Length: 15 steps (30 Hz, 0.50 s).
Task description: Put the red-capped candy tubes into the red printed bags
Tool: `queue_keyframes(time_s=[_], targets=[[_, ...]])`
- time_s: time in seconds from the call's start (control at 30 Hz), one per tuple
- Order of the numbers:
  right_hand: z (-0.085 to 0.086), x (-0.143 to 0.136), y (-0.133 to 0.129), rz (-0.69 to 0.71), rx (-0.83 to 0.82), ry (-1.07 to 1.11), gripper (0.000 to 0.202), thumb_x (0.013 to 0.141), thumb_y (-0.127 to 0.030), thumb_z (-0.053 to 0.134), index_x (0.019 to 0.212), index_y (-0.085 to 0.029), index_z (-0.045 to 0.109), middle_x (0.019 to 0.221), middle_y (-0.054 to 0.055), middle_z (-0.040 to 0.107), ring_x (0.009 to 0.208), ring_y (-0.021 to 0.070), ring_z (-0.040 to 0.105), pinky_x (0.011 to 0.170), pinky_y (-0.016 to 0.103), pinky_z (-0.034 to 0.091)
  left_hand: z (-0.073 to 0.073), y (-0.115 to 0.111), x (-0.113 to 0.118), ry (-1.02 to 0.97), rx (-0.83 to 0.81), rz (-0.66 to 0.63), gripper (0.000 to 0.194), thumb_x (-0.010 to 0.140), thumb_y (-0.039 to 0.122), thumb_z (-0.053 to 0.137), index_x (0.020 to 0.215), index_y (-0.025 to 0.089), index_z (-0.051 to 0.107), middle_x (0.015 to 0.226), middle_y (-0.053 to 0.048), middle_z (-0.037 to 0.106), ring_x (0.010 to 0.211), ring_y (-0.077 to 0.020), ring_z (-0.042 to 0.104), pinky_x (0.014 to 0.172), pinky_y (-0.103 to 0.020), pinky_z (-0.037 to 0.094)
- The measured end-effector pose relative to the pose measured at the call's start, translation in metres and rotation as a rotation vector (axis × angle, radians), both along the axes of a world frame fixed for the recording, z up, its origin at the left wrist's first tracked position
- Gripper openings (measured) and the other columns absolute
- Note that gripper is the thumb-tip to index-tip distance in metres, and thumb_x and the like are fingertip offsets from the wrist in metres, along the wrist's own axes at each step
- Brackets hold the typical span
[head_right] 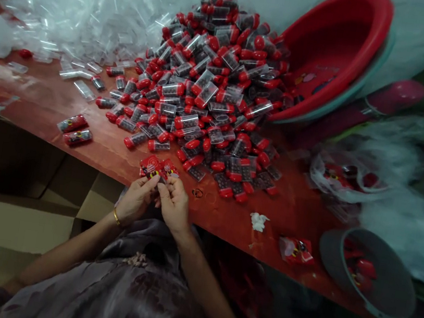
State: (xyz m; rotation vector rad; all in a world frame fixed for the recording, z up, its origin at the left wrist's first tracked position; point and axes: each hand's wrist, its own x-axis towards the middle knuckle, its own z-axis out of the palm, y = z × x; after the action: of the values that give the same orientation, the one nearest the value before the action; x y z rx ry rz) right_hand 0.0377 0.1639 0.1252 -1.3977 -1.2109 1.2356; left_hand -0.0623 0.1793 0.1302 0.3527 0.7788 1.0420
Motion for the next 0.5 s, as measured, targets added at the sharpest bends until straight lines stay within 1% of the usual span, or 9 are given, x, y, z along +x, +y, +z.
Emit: queue_keyframes(time_s=[0.1,0.17,0.2,0.23,0.3,0.33,0.37,0.43,0.5], targets=[[-0.008,-0.004,0.006,0.054,-0.012,-0.079,0.034,0.081,-0.054,0.054,0.078,-0.021,0.044,0.051,-0.007,0.051,0.038,0.0077,0.045,0.038,0.019,0.036,-0.008,-0.003,-0.012,-0.026,-0.051,-0.008,0.043,0.058,0.050,0.077,0.060,0.014,0.055,0.051,0.002,0.052,0.043,-0.0080,0.048,0.044,-0.022,0.041],[-0.011,-0.001,0.011,0.077,0.081,-0.279,0.034,0.081,-0.053,0.055,0.073,-0.021,0.047,0.053,-0.005,0.053,0.044,0.0096,0.049,0.045,0.022,0.040,-0.014,0.004,-0.031,0.007,-0.141,0.033,0.038,0.059,0.044,0.078,0.063,0.013,0.057,0.056,0.000,0.058,0.050,-0.0103,0.056,0.053,-0.022,0.047],[-0.012,0.003,0.013,0.067,0.161,-0.421,0.032,0.083,-0.051,0.055,0.074,-0.020,0.051,0.057,-0.003,0.056,0.051,0.0114,0.053,0.051,0.024,0.043,-0.016,0.009,-0.044,0.031,-0.193,0.083,0.034,0.062,0.041,0.078,0.068,0.013,0.059,0.061,-0.002,0.062,0.055,-0.0117,0.060,0.058,-0.023,0.049],[-0.012,0.008,0.015,0.048,0.247,-0.577,0.030,0.084,-0.049,0.054,0.079,-0.020,0.056,0.064,0.001,0.061,0.059,0.0139,0.056,0.058,0.026,0.045,-0.018,0.017,-0.057,0.050,-0.243,0.150,0.030,0.065,0.039,0.076,0.073,0.014,0.061,0.067,-0.003,0.065,0.061,-0.0130,0.063,0.063,-0.024,0.051],[-0.011,0.018,0.021,0.017,0.364,-0.873,0.028,0.088,-0.043,0.052,0.098,-0.018,0.061,0.083,0.007,0.066,0.077,0.0199,0.059,0.070,0.031,0.045,-0.020,0.032,-0.083,0.038,-0.308,0.320,0.025,0.075,0.040,0.067,0.080,0.016,0.061,0.076,-0.005,0.068,0.070,-0.0142,0.066,0.070,-0.025,0.052],[-0.011,0.022,0.023,0.018,0.378,-0.999,0.031,0.089,-0.041,0.051,0.107,-0.017,0.060,0.092,0.010,0.066,0.084,0.0227,0.058,0.072,0.033,0.045,-0.019,0.039,-0.093,0.010,-0.322,0.380,0.028,0.080,0.044,0.061,0.083,0.016,0.060,0.081,-0.006,0.069,0.075,-0.0150,0.067,0.073,-0.026,0.052],[-0.011,0.025,0.026,0.033,0.367,-1.107,0.034,0.089,-0.039,0.051,0.114,-0.016,0.059,0.098,0.013,0.064,0.088,0.0248,0.056,0.071,0.034,0.044,-0.018,0.045,-0.099,-0.019,-0.327,0.410,0.034,0.082,0.049,0.055,0.086,0.015,0.060,0.085,-0.008,0.069,0.080,-0.0160,0.067,0.075,-0.027,0.053],[-0.014,0.029,0.030,0.066,0.304,-1.260,0.034,0.088,-0.036,0.053,0.115,-0.017,0.060,0.102,0.014,0.063,0.089,0.0264,0.053,0.067,0.033,0.042,-0.016,0.050,-0.100,-0.036,-0.310,0.395,0.043,0.084,0.054,0.048,0.090,0.013,0.060,0.090,-0.011,0.069,0.084,-0.0174,0.067,0.076,-0.028,0.053],[-0.020,0.031,0.032,0.059,0.272,-1.321,0.023,0.088,-0.032,0.054,0.103,-0.019,0.065,0.098,0.012,0.063,0.087,0.0246,0.052,0.065,0.032,0.041,-0.014,0.048,-0.086,0.062,-0.251,0.314,0.043,0.081,0.053,0.053,0.091,0.013,0.061,0.085,-0.010,0.070,0.075,-0.0165,0.067,0.069,-0.027,0.053]])
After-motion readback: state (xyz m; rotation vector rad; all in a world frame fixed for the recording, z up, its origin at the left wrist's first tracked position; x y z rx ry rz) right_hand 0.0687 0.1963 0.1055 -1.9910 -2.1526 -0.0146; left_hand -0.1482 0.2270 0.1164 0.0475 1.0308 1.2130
